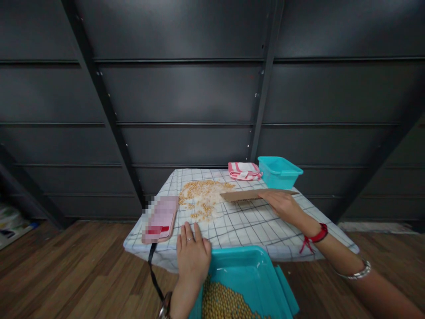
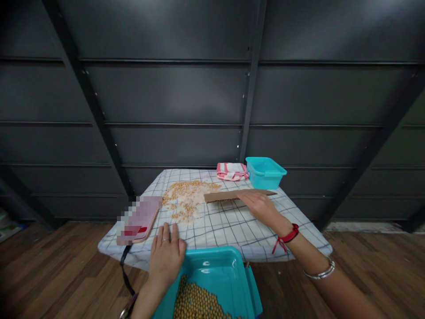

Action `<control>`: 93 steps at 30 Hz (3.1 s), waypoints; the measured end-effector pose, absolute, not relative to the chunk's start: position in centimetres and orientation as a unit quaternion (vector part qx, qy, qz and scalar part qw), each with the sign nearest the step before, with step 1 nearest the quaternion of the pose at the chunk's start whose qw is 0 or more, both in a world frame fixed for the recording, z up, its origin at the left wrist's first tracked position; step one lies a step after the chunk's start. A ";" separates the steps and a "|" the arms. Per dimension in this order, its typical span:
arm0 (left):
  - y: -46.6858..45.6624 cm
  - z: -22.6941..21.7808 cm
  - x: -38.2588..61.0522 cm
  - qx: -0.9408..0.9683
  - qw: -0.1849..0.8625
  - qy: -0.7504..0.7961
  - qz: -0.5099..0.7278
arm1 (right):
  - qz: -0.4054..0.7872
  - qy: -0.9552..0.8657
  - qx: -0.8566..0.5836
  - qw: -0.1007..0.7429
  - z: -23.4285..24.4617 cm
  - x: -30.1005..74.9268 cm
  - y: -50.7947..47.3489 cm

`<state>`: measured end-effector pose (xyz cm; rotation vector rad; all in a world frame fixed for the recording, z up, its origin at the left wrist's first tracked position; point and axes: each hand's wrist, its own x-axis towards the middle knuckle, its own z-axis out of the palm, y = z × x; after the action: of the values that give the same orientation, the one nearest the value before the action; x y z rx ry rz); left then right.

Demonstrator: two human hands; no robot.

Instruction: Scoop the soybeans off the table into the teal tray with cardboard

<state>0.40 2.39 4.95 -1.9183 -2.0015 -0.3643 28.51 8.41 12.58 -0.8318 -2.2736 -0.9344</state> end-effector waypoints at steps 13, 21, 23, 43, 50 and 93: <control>2.4 5.2 0.5 -0.684 0.146 -0.706 -0.116 | -0.315 -0.875 -0.285 0.232 12.8 27.7 4.8; 2.5 4.4 0.4 -0.675 0.165 -0.703 -0.149 | -0.291 -0.871 -0.320 0.232 12.2 27.0 9.4; 2.6 4.3 0.4 -0.677 0.167 -0.702 -0.147 | -0.290 -0.871 -0.325 0.226 12.4 26.7 10.3; 2.6 4.2 0.0 -0.675 0.180 -0.696 -0.165 | -0.298 -0.903 -0.200 0.238 15.4 18.0 10.5; 2.6 4.4 -0.1 -0.670 0.172 -0.707 -0.143 | -0.289 -0.915 -0.177 0.219 14.4 17.8 12.2; 2.4 5.0 0.4 -0.672 0.144 -0.714 -0.131 | -0.237 -0.896 -0.250 0.281 13.9 26.4 7.9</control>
<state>0.44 2.36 5.03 -1.9368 -2.0591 -0.3785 26.36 7.92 13.88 -0.6706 -2.4003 -0.6355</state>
